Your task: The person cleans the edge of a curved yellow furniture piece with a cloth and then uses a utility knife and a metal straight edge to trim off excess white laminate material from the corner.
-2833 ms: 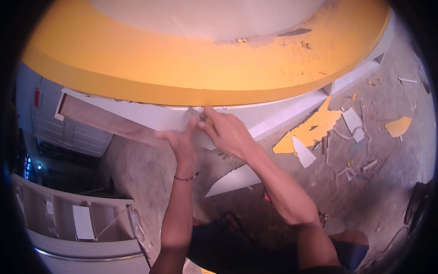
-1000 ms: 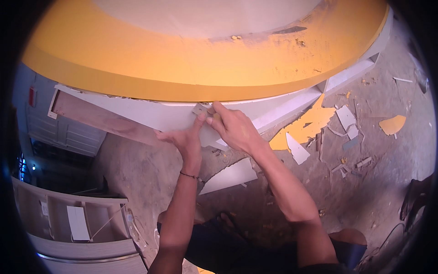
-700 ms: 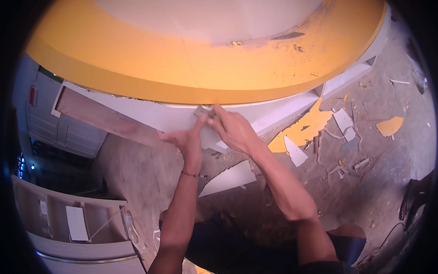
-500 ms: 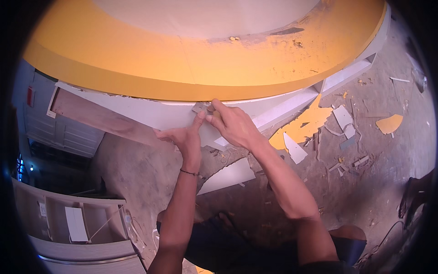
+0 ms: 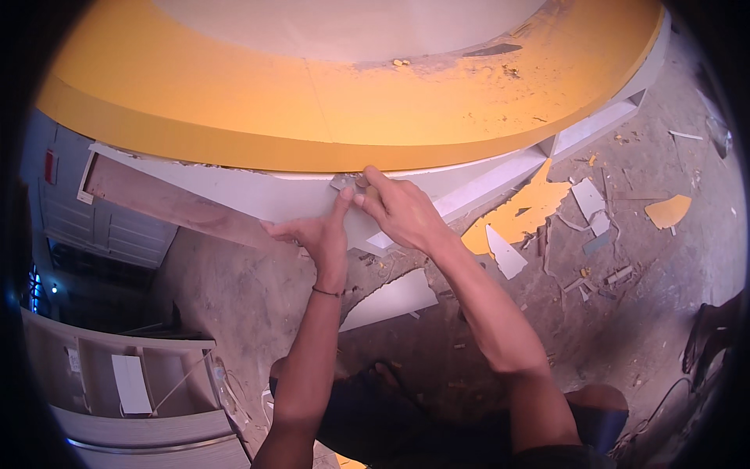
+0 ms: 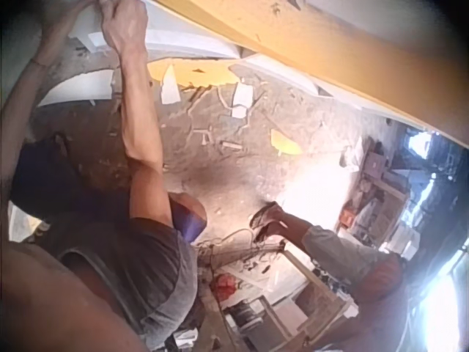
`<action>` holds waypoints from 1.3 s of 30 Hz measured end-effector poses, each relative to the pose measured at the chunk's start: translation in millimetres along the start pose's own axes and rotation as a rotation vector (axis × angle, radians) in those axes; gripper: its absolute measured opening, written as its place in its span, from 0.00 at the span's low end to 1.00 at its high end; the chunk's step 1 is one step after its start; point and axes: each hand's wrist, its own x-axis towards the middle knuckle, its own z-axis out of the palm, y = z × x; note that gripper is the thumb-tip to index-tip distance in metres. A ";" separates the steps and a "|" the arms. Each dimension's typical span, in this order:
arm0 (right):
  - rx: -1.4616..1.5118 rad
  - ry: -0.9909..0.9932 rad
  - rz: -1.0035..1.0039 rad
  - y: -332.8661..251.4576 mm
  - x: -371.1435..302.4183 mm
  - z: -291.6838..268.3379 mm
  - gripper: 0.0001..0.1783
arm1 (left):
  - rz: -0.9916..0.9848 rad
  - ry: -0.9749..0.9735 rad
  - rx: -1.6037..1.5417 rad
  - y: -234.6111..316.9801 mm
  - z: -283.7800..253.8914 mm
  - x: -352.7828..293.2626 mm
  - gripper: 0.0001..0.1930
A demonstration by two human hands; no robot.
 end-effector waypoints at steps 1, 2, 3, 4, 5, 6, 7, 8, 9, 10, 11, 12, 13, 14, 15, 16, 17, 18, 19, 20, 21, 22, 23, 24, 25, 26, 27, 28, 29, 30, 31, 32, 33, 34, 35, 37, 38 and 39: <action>-0.003 0.001 -0.001 2.2 -0.2 1.4 0.24 | 0.014 0.014 0.022 0.6 0.8 -0.2 0.80; 0.007 0.028 -0.053 6.5 -0.3 4.6 0.24 | 0.014 0.014 0.019 1.3 0.0 -1.1 0.80; 0.017 0.058 -0.112 5.2 1.3 4.6 0.24 | 0.023 -0.013 -0.014 2.8 -1.3 0.0 0.80; 0.014 0.062 -0.117 4.1 -1.9 2.7 0.24 | 0.031 -0.040 -0.046 4.3 -2.6 0.3 0.81; 0.013 0.030 -0.054 2.1 -8.3 -0.1 0.23 | 0.036 -0.038 -0.051 5.7 -4.3 -0.8 0.81; 0.012 -0.004 0.018 2.7 -13.4 -1.7 0.21 | -0.008 -0.052 0.046 7.4 -6.1 -5.0 0.82; 0.011 -0.003 0.023 5.6 -13.4 -2.3 0.21 | -0.053 -0.067 0.142 7.7 -6.1 -7.8 0.83; 0.011 0.016 0.003 9.6 -12.0 -3.0 0.22 | -0.056 -0.071 0.141 6.6 -2.5 -7.7 0.83; 0.018 0.030 -0.017 8.4 -10.4 -1.4 0.23 | -0.044 -0.040 0.132 3.9 -1.1 -5.6 0.83; 0.023 0.024 -0.013 6.4 -9.1 -1.1 0.23 | -0.032 -0.009 0.122 0.9 -0.6 -4.2 0.84; 0.015 -0.011 0.019 3.4 -7.8 -1.7 0.23 | -0.036 -0.009 0.129 -2.0 -1.9 -3.8 0.84; 0.000 -0.040 0.047 -0.8 -6.5 -6.0 0.23 | -0.045 0.001 0.141 -2.3 -0.1 -3.1 0.84; -0.003 -0.039 0.047 0.6 -5.7 -6.3 0.23 | -0.054 0.011 0.152 -2.4 0.9 -2.8 0.85; 0.020 -0.006 -0.002 4.0 -4.6 -4.7 0.23 | -0.053 0.011 0.149 -2.2 1.4 -2.9 0.85; 0.040 0.030 -0.055 6.0 -3.0 -4.3 0.22 | -0.043 0.006 0.145 1.0 2.3 -1.7 0.85; 0.035 0.034 -0.060 8.2 -4.3 -2.8 0.22 | -0.033 0.000 0.140 4.4 3.2 -0.6 0.85; 0.003 0.042 -0.046 10.6 -8.5 -0.4 0.22 | -0.029 0.001 0.133 7.7 1.3 -2.8 0.85; -0.025 0.046 -0.029 8.0 -11.9 1.3 0.22 | -0.086 -0.032 0.123 12.9 -4.2 -7.0 0.85; 0.006 -0.020 0.070 1.5 -17.0 -4.1 0.21 | -0.143 -0.067 0.113 15.6 -6.6 -9.0 0.85; 0.006 -0.019 0.068 4.2 -14.9 -3.5 0.21 | -0.141 -0.066 0.112 12.9 -4.7 -7.4 0.85; 0.005 0.024 0.011 6.2 -13.9 -1.1 0.21 | -0.103 -0.042 0.200 9.5 -4.1 -6.8 0.86; 0.005 0.067 -0.046 7.4 -13.0 0.3 0.20 | -0.064 -0.019 0.288 6.6 -3.6 -6.6 0.86; 0.006 0.063 -0.040 8.5 -13.0 -1.1 0.20 | -0.068 -0.022 0.292 3.7 -4.1 -7.2 0.86; -0.032 -0.009 0.032 0.2 -12.0 -8.6 0.21 | -0.093 -0.025 0.245 7.9 -3.6 -7.6 0.86; -0.071 -0.082 0.103 -3.0 -10.4 -12.2 0.23 | -0.117 -0.028 0.198 9.1 -2.5 -7.8 0.86; -0.069 -0.086 0.108 2.4 -7.9 -9.6 0.23 | -0.122 -0.030 0.202 5.9 0.7 -7.4 0.86; -0.041 -0.018 0.018 8.6 -6.0 -8.8 0.23 | -0.133 -0.009 0.183 6.1 6.5 -7.2 0.86; -0.011 0.050 -0.077 13.7 -4.4 -5.9 0.23 | -0.140 0.016 0.164 5.8 8.9 -6.5 0.87; -0.014 0.053 -0.079 21.4 -4.3 -0.8 0.23 | -0.138 0.016 0.160 2.5 9.9 -6.9 0.87; -0.010 0.107 -0.140 21.9 -1.6 4.1 0.22 | -0.115 0.026 0.211 1.8 9.8 -3.6 0.87; -0.005 0.161 -0.201 23.0 -0.7 6.6 0.22 | -0.093 0.037 0.261 1.2 9.3 -1.0 0.87; -0.005 0.166 -0.211 25.0 -5.2 6.8 0.22 | -0.083 0.043 0.257 0.3 5.3 -1.7 0.87; -0.007 0.097 -0.090 18.1 -14.8 2.8 0.22 | -0.112 -0.002 0.225 3.2 -0.5 -7.8 0.87; -0.008 0.029 0.032 14.9 -19.6 0.2 0.21 | -0.141 -0.047 0.193 5.5 -2.9 -11.1 0.87; 0.012 0.046 0.008 16.2 -17.4 -1.0 0.21 | -0.141 -0.050 0.192 6.4 0.3 -9.8 0.87; 0.034 0.039 0.005 10.2 -15.0 -4.4 0.21 | -0.056 0.010 0.277 6.0 2.6 -8.4 0.87; 0.052 0.036 -0.005 8.9 -13.7 -5.2 0.21 | -0.060 0.007 0.285 6.0 1.5 -9.8 0.87; 0.005 0.052 -0.006 12.3 -10.0 -4.0 0.22 | -0.121 -0.002 0.217 12.9 3.4 -10.4 0.88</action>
